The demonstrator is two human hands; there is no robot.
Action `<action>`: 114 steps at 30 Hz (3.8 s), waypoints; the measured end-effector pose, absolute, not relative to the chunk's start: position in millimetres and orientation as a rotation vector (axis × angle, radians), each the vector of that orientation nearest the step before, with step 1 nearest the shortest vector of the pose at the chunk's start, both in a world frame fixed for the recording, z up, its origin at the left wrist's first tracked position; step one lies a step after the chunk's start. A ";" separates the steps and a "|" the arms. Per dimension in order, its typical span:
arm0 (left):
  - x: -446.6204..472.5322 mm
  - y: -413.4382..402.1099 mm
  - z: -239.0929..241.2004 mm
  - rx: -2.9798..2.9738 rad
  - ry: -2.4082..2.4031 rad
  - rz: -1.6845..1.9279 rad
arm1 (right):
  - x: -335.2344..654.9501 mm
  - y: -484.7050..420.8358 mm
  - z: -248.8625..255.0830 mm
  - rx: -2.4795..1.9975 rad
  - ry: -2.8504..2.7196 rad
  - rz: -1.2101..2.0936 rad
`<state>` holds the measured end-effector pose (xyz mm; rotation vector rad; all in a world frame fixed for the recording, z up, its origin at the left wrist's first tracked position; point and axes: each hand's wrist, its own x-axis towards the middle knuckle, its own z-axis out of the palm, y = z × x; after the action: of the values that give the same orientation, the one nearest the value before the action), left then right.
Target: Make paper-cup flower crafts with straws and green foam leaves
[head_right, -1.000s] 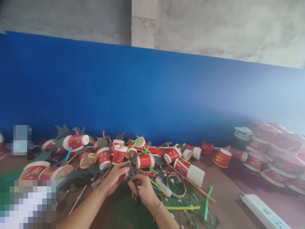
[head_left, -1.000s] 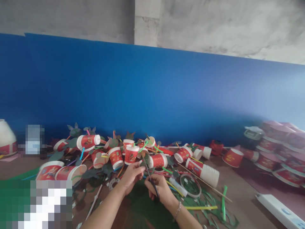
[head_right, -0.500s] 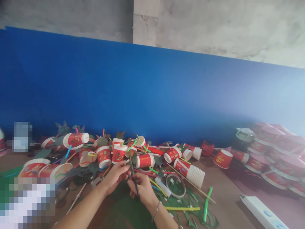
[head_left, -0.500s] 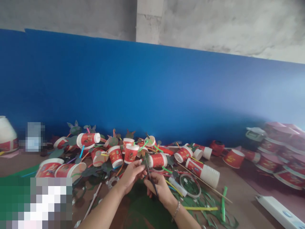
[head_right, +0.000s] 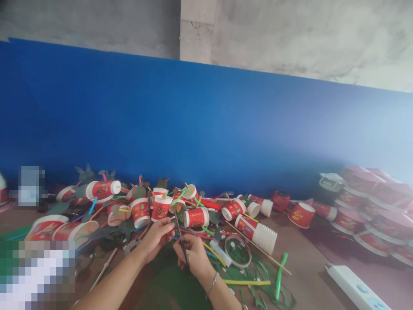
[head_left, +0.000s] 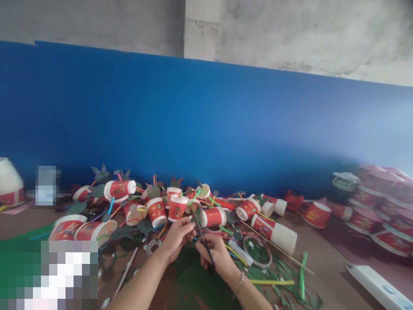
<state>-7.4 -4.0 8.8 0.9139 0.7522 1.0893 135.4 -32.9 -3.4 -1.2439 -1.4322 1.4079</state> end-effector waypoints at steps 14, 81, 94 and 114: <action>-6.7 -2.4 7.8 0.977 0.779 1.070 | 137.5 -31.9 -7.1 -1.163 -1.413 1.469; -2.1 -6.5 8.8 0.998 0.785 1.102 | 137.1 -29.7 -10.3 -1.139 -1.421 1.403; -3.0 -6.1 9.6 1.007 0.810 1.100 | 138.4 -30.1 -8.7 -1.202 -1.459 1.379; -3.9 -5.4 10.9 1.034 0.821 1.072 | 138.3 -30.4 -8.3 -1.190 -1.478 1.379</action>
<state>-3.9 -5.4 10.9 1.0345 0.8214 1.0721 138.3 -30.4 -8.3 -1.1902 -1.4779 1.3786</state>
